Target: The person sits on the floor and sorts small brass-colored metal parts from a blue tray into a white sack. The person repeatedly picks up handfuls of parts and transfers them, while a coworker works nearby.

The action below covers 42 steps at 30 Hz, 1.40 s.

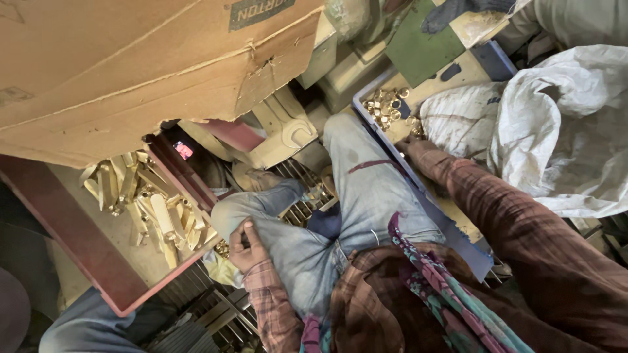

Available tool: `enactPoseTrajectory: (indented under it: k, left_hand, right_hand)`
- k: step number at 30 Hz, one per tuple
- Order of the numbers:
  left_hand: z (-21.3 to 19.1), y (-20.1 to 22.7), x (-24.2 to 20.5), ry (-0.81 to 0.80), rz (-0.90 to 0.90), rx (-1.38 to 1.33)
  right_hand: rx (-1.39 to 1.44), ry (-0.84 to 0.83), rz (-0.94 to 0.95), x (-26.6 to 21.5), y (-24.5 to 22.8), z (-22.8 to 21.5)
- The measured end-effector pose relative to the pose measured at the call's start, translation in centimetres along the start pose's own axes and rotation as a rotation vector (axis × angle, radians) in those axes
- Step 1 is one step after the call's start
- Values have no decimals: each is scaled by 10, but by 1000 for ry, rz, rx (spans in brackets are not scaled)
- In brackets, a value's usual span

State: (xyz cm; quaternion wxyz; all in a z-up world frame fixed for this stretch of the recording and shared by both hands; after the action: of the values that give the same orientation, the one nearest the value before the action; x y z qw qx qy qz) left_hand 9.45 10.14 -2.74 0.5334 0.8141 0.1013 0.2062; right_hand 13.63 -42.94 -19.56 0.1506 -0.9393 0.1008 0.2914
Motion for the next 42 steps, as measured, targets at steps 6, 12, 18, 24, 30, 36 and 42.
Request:
enactPoseTrajectory:
  k: [6, 12, 18, 24, 30, 36, 42]
  left_hand:
    - [-3, -1, -1, -1, -81, 64]
    - [4, 9, -7, 18, -66, -129]
    - [42, 37, -31, -17, -395, -719]
    - [53, 85, -44, 95, -563, -1398]
    - [-10, 70, -69, 306, -447, -1452]
    - [-58, -17, -120, 651, -554, -1357]
    - [-127, -166, -140, 865, -1003, -793]
  right_hand:
    - [703, 157, 277, 12, -6, -37]
    - [1840, -313, 37, -38, -50, -79]
    - [2089, -784, -215, -124, -187, -96]
    - [1501, -488, -599, -203, -351, -75]
    - [792, -69, -1285, -264, -421, -63]
    - [803, 81, -1273, -266, -427, -63]
    - [908, 0, -722, -204, -356, -90]
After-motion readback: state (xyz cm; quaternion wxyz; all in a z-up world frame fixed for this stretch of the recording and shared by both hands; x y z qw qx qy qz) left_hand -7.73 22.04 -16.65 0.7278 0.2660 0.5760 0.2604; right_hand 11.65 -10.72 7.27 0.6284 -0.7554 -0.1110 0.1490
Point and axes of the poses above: each hand's wrist, its own x-axis towards the middle knuckle, its own z-axis out of the palm, y = z × x, the point moved 3 cm from there along x, towards the middle knuckle, and after that the axes turned 10 degrees about z, right-handed, at the moved point
